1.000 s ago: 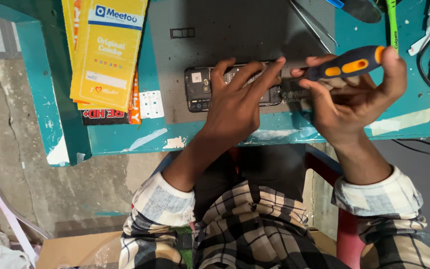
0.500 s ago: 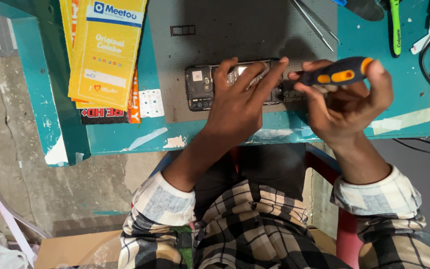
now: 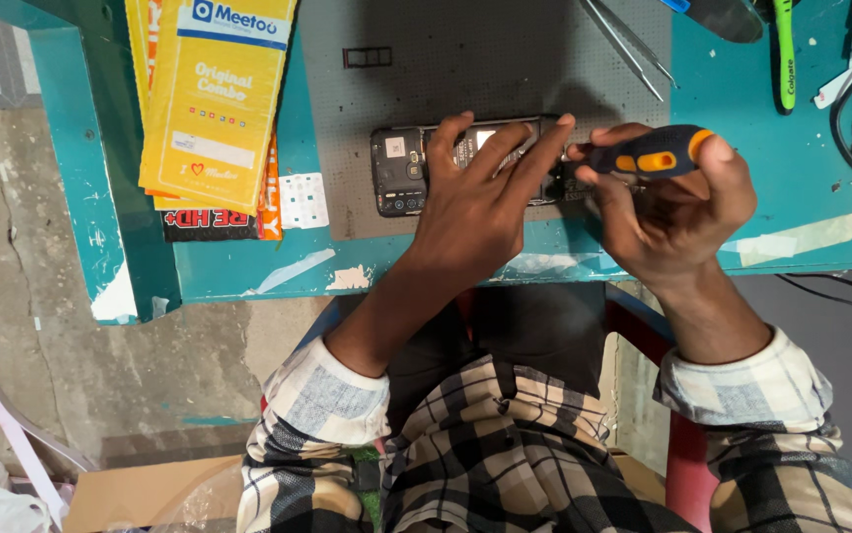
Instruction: The person works on a disassembled smartphone at a cluttered workbench. They use a screwdriver to tighten screws on the phone's internal frame and handle a yellow power adapter, plugging it in and adjusting its cable.
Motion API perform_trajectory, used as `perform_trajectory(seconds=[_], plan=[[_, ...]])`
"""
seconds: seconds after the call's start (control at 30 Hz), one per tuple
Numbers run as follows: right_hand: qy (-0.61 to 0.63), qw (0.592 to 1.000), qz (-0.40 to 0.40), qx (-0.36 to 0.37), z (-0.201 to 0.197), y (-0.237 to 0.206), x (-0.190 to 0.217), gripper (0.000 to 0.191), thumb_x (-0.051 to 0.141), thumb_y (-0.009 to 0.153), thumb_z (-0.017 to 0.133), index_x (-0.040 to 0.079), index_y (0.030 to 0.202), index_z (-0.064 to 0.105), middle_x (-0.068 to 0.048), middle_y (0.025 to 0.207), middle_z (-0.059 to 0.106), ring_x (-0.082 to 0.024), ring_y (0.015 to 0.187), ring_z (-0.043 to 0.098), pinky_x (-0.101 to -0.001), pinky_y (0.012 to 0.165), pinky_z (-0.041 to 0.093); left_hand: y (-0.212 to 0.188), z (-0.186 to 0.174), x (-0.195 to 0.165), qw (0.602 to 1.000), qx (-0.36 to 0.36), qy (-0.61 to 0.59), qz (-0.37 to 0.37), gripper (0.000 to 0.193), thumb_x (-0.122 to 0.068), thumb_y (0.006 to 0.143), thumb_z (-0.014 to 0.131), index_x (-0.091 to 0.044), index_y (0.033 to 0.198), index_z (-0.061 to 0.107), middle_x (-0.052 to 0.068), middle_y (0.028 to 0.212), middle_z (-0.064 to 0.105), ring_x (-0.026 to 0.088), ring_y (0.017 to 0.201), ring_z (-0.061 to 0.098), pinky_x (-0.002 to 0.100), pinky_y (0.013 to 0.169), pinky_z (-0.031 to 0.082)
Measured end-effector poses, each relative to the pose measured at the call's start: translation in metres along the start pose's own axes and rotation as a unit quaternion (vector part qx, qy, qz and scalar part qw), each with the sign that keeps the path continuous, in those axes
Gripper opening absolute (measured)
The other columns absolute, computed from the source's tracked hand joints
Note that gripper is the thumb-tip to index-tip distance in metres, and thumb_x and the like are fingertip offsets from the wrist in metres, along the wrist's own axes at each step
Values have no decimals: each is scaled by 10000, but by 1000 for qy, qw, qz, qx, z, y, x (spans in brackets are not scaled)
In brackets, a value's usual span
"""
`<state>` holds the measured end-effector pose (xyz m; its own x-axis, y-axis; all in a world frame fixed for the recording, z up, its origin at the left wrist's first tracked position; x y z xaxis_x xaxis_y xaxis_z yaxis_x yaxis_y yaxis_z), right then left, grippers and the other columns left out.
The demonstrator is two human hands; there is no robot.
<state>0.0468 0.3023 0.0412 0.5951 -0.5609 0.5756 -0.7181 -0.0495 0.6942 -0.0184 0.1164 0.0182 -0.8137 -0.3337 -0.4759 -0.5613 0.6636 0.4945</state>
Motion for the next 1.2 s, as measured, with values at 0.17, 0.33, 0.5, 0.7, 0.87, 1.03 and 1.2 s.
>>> perform_trajectory(seconds=[0.17,0.33,0.5,0.7,0.87,1.03,1.2], plan=[[-10,1000,-2,8,0,6,4,950,-227,984,669,268,1586,125,-274,1176,633,-328,987,750,-348,818,651,-1,0,1,1000,-19,12,5,551,34,1047,620,-45,1556,423,76,1178,756,208,1279,611,608,1193,269],[-91,995,-29,24,-6,25,7,848,-67,869,832,120,1465,258,-313,1089,493,-343,914,697,-335,735,609,-1,-10,-1,999,-25,37,-24,493,6,1033,665,-19,1504,518,75,1175,736,208,1268,611,599,1170,286],[6,995,25,98,-18,33,-5,865,-41,871,854,165,1435,232,-235,1133,664,-215,828,687,-212,584,514,-10,-31,-10,997,41,68,-9,386,-161,991,741,-86,1357,645,63,1422,627,247,1340,562,570,1149,302],[53,994,-23,91,-12,26,-24,838,-78,952,799,179,1506,224,-192,1140,654,-238,907,758,-268,673,596,-18,-38,-14,989,68,130,36,400,-308,1015,747,-85,1342,683,59,1481,579,279,1388,528,596,1135,375],[-50,996,26,71,-17,19,-20,938,64,840,926,164,1459,228,-245,1114,682,-201,831,708,-212,531,493,-18,-37,-10,983,76,156,54,353,-299,1066,677,-91,1351,694,67,1476,592,287,1397,519,591,1116,416],[18,993,1,112,-20,27,-22,898,5,874,868,185,1470,221,-226,1075,710,-249,865,759,-251,594,551,-18,-34,-9,982,90,158,51,335,-234,1061,618,-101,1358,694,58,1475,595,280,1408,512,584,1129,411],[-5,993,-64,100,-18,37,-24,953,97,799,914,179,1463,235,-202,976,686,-282,837,760,-282,613,582,-21,-33,-8,982,101,150,53,341,-228,1056,616,-90,1359,693,71,1494,584,300,1408,505,587,1130,408]])
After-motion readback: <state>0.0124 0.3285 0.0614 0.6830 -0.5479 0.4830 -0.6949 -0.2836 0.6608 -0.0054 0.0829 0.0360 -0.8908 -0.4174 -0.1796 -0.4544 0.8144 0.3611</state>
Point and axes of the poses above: each hand's wrist, its own y-axis towards the middle knuckle, its own z-axis out of the palm, x = y × z, the point moved 1 cm from there along y, towards the middle knuckle
